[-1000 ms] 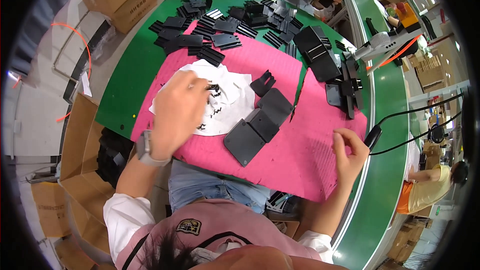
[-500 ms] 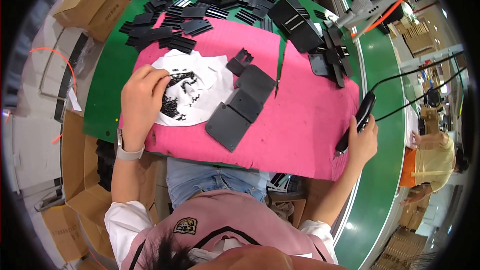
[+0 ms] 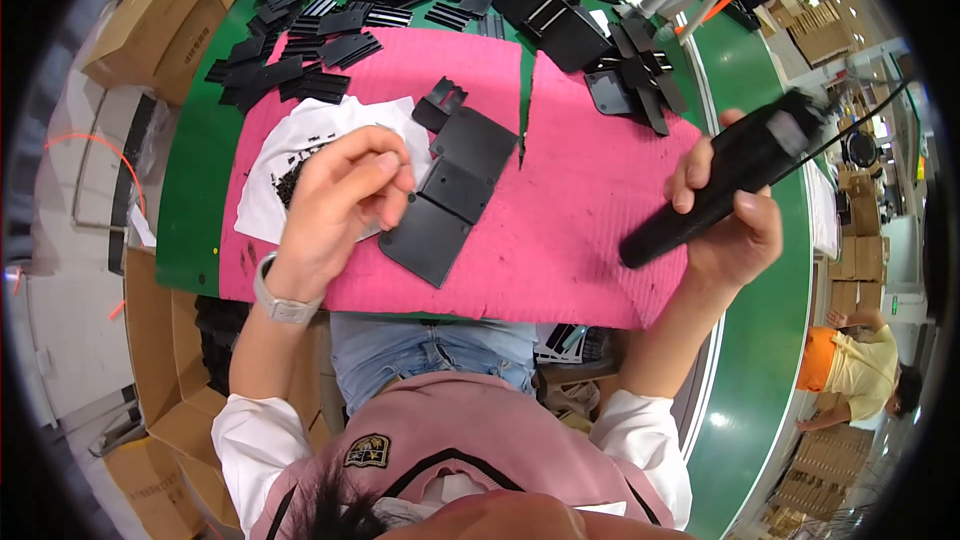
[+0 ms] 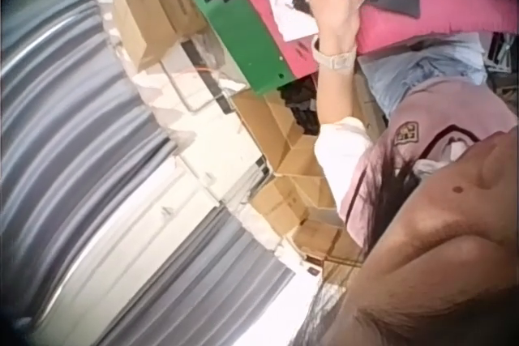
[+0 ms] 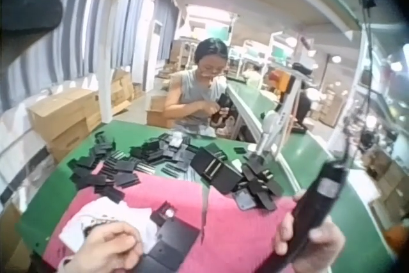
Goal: Using an electric screwdriver to attach small components to plastic base plates on an assembly line.
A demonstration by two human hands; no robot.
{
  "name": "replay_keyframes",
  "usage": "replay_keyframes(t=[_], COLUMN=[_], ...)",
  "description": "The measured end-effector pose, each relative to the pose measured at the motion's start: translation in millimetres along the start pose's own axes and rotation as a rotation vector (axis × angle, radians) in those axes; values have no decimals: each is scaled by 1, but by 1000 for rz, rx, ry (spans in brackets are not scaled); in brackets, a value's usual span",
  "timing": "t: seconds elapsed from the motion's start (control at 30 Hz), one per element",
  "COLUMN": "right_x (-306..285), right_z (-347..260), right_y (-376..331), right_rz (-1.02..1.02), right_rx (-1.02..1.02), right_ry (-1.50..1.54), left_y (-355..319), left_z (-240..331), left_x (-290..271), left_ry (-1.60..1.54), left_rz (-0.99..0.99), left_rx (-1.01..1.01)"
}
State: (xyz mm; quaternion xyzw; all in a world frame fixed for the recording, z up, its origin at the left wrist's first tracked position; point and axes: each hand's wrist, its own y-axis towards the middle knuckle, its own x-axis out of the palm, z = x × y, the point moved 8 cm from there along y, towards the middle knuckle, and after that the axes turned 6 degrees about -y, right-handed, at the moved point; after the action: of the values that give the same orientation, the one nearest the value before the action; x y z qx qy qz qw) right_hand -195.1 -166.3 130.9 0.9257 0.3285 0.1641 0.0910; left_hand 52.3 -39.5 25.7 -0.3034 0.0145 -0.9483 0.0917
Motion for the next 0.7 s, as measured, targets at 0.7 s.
replay_keyframes(t=[0.7], right_x=[97], right_z=[-14], right_y=[1], right_rz=[-322], right_rx=[-602], right_ry=[197], left_y=[5], left_z=[-30], left_x=[33], left_ry=[-78], left_rz=[-116], left_rx=[-50])
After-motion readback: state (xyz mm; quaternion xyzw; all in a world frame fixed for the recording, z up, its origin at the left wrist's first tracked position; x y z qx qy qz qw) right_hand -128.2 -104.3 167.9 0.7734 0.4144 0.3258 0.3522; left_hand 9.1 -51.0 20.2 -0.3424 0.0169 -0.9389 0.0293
